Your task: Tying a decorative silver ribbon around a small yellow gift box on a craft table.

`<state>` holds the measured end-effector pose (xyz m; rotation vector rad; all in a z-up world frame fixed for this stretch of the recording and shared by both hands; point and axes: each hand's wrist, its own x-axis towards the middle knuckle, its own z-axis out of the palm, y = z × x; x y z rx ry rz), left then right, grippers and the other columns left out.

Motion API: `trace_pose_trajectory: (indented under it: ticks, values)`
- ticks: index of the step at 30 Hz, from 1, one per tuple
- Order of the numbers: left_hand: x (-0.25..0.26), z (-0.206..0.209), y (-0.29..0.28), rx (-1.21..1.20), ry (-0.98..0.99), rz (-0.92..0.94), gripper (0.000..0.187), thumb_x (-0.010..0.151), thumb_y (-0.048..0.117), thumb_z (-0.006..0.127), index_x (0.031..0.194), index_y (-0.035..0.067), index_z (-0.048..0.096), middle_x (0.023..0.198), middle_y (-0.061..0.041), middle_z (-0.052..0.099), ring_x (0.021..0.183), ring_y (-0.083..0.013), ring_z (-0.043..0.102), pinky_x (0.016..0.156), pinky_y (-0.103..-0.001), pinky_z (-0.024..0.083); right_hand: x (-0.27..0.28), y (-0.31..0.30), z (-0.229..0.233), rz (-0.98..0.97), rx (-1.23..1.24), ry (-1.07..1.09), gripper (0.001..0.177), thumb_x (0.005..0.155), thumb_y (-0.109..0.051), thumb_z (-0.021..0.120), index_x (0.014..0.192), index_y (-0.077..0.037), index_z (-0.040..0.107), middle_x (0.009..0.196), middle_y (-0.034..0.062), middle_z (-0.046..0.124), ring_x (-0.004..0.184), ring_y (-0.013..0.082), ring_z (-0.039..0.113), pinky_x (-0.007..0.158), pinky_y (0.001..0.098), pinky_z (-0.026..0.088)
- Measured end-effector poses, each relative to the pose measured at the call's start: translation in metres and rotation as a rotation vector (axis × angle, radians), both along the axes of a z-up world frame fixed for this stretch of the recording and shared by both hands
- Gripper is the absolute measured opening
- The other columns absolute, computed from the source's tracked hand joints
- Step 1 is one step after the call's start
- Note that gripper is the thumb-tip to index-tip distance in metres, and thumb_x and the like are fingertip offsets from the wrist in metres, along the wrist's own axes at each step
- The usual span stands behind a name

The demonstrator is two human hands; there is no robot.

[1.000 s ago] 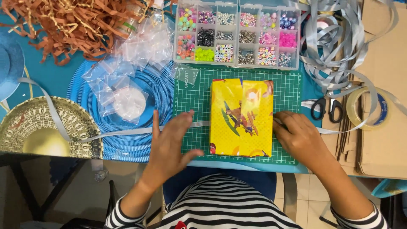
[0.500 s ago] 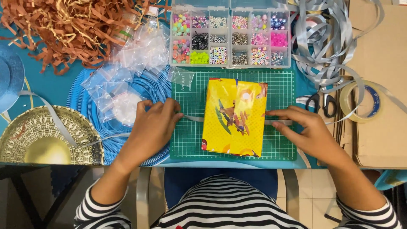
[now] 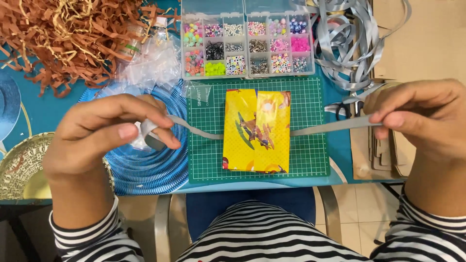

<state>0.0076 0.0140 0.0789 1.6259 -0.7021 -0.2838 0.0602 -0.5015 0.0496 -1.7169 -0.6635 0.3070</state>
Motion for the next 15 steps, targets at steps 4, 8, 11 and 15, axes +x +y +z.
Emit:
trace_pose_trajectory:
  ticks: [4, 8, 11, 15]
  values:
    - [0.021, 0.049, -0.018, 0.017, -0.177, -0.271, 0.046, 0.097, 0.015, 0.042, 0.127, -0.011, 0.064, 0.124, -0.028, 0.083, 0.115, -0.0324, 0.073, 0.107, -0.044, 0.059, 0.015, 0.020, 0.023, 0.160, 0.124, 0.046, 0.023, 0.110, -0.024, 0.062, 0.117, -0.007, 0.076, 0.097, 0.0059, 0.086, 0.082, 0.0135, 0.086, 0.074, 0.0197, 0.074]
    - [0.025, 0.081, -0.065, -0.018, -0.246, -0.178, 0.033, 0.097, -0.018, 0.040, 0.125, -0.018, 0.058, 0.122, -0.034, 0.075, 0.123, -0.0475, 0.086, 0.106, -0.049, 0.076, 0.029, 0.032, 0.040, 0.139, 0.224, 0.148, 0.023, 0.111, -0.020, 0.061, 0.117, -0.002, 0.075, 0.101, 0.0156, 0.084, 0.091, 0.0237, 0.088, 0.074, 0.0240, 0.079]
    - [0.040, 0.083, -0.088, 0.068, -0.417, -0.247, 0.032, 0.116, 0.006, 0.044, 0.143, -0.011, 0.052, 0.136, -0.028, 0.073, 0.136, -0.0379, 0.079, 0.121, -0.043, 0.072, 0.047, 0.023, 0.041, 0.163, 0.343, 0.174, 0.029, 0.113, -0.012, 0.059, 0.138, -0.009, 0.072, 0.118, 0.0145, 0.084, 0.112, 0.0222, 0.089, 0.074, 0.0251, 0.080]
    - [0.045, 0.083, -0.110, 0.078, -0.337, 0.084, 0.050, 0.120, 0.034, 0.037, 0.122, -0.002, 0.072, 0.097, -0.012, 0.059, 0.094, -0.0188, 0.062, 0.087, -0.033, 0.050, 0.059, 0.031, 0.049, 0.183, 0.203, 0.025, 0.047, 0.110, 0.000, 0.043, 0.151, -0.013, 0.061, 0.149, 0.0202, 0.073, 0.099, 0.0296, 0.089, 0.091, 0.0373, 0.079]
